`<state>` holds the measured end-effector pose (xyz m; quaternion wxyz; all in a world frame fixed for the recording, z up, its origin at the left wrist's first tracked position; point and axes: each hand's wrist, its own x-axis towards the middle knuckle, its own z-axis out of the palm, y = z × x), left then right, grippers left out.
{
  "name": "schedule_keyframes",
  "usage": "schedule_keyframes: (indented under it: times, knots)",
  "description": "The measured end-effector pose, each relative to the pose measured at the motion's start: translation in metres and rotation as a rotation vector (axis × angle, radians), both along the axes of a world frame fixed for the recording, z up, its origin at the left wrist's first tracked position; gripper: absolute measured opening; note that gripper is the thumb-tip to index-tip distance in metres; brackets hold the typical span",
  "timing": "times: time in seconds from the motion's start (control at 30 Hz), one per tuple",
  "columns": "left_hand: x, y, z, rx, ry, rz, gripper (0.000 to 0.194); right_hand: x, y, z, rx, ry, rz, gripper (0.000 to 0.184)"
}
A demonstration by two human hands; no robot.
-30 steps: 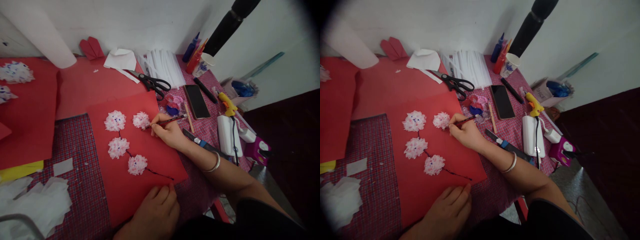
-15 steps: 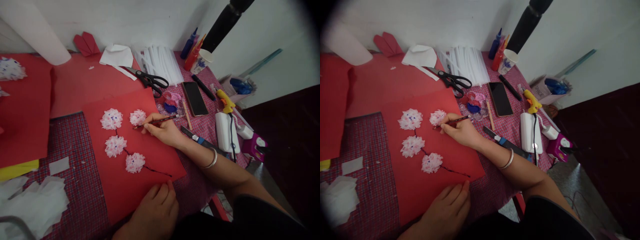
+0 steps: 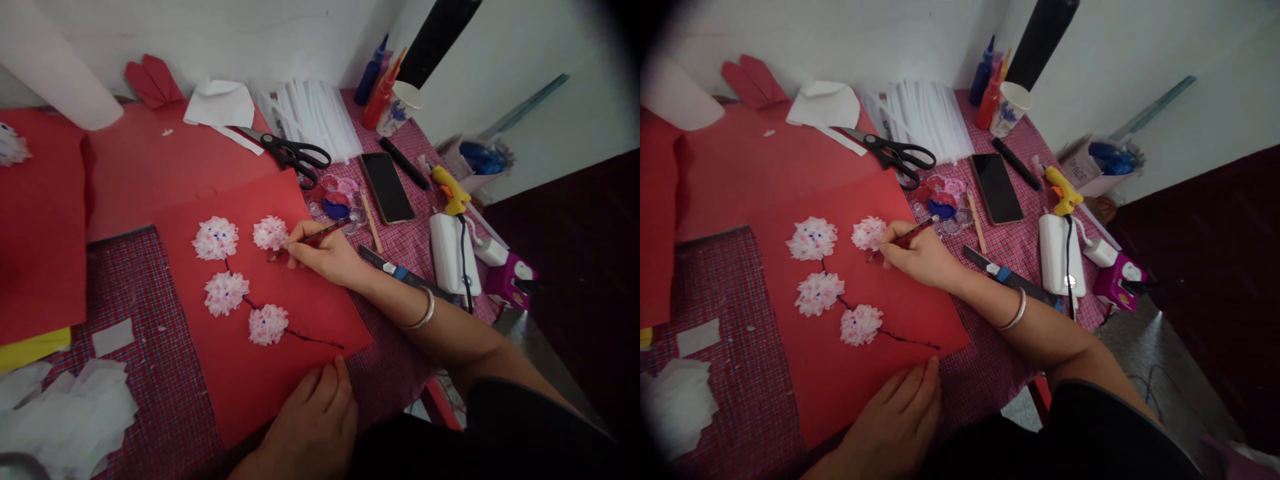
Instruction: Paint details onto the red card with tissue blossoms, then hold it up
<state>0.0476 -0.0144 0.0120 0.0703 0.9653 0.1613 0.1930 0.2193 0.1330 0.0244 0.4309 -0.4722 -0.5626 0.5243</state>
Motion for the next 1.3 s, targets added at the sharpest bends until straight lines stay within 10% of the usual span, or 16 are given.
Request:
schedule_keyframes:
  times: [1.3]
  knots:
    - [-0.0018,0.0064,0.0087,-0.053,-0.004,0.008,0.039,0.0047,-0.0007,0.0017,-0.014,-0.017,-0.057,0.009]
